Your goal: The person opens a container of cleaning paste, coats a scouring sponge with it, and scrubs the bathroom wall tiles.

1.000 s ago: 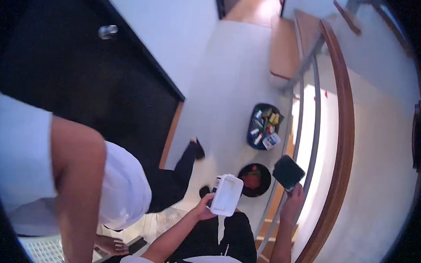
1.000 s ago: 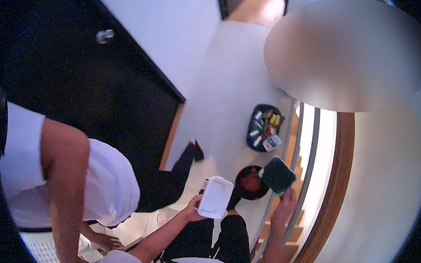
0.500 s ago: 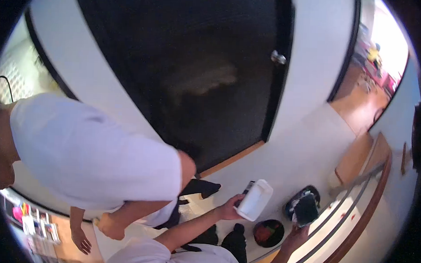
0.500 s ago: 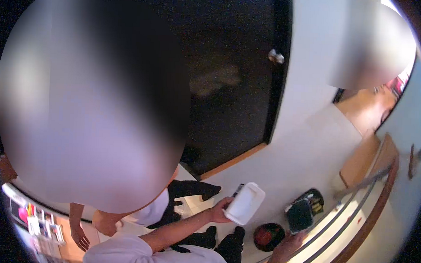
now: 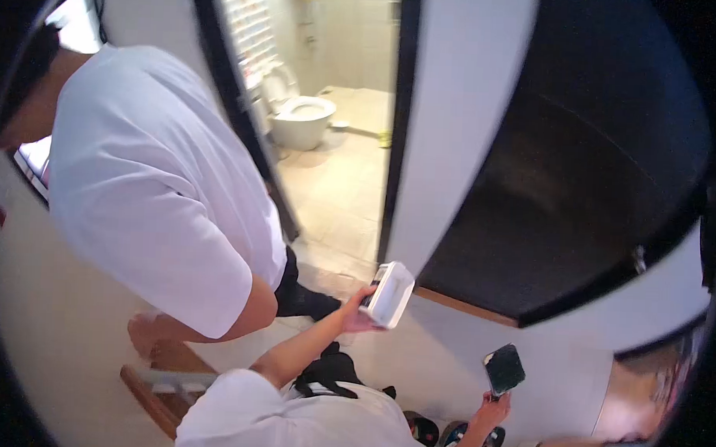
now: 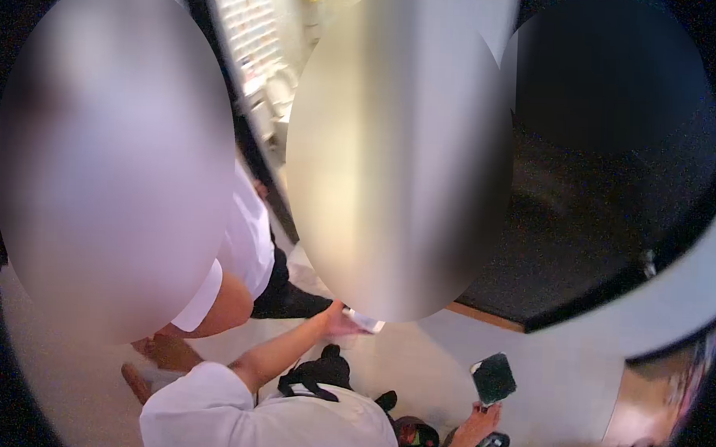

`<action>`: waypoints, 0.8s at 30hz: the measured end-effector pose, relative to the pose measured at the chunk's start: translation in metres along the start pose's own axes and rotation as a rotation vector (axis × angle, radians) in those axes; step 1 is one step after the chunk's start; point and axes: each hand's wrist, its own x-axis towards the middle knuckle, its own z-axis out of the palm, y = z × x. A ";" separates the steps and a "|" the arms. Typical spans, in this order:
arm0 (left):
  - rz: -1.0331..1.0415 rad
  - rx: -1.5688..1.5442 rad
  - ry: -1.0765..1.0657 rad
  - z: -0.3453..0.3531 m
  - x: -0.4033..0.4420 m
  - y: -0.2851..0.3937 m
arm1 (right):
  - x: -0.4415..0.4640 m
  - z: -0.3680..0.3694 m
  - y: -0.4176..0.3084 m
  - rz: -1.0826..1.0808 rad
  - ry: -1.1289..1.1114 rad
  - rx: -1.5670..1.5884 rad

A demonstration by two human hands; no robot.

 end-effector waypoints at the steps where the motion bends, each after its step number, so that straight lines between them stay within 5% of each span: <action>1: 0.000 0.018 0.061 -0.014 -0.006 -0.003 | 0.001 -0.003 -0.007 0.041 -0.028 -0.047; 6: 0.235 -0.168 0.542 -0.005 -0.006 0.007 | -0.002 0.059 -0.046 0.006 -0.225 -0.418; 7: 0.297 -0.197 0.592 -0.002 -0.005 -0.001 | 0.001 0.058 -0.053 -0.089 -0.303 -0.529; 9: 0.366 -0.333 0.560 0.005 -0.016 -0.013 | -0.008 0.079 -0.061 0.039 -0.206 -0.396; 16: 0.368 -0.633 0.837 -0.022 -0.042 -0.018 | -0.031 0.201 -0.055 0.201 -0.515 -0.489; 20: 0.338 -0.539 0.643 -0.071 -0.028 0.011 | -0.003 0.275 0.006 0.217 -0.558 -0.456; 24: 0.170 -0.179 0.881 -0.100 -0.015 0.114 | 0.068 0.401 0.079 0.269 -0.616 -0.403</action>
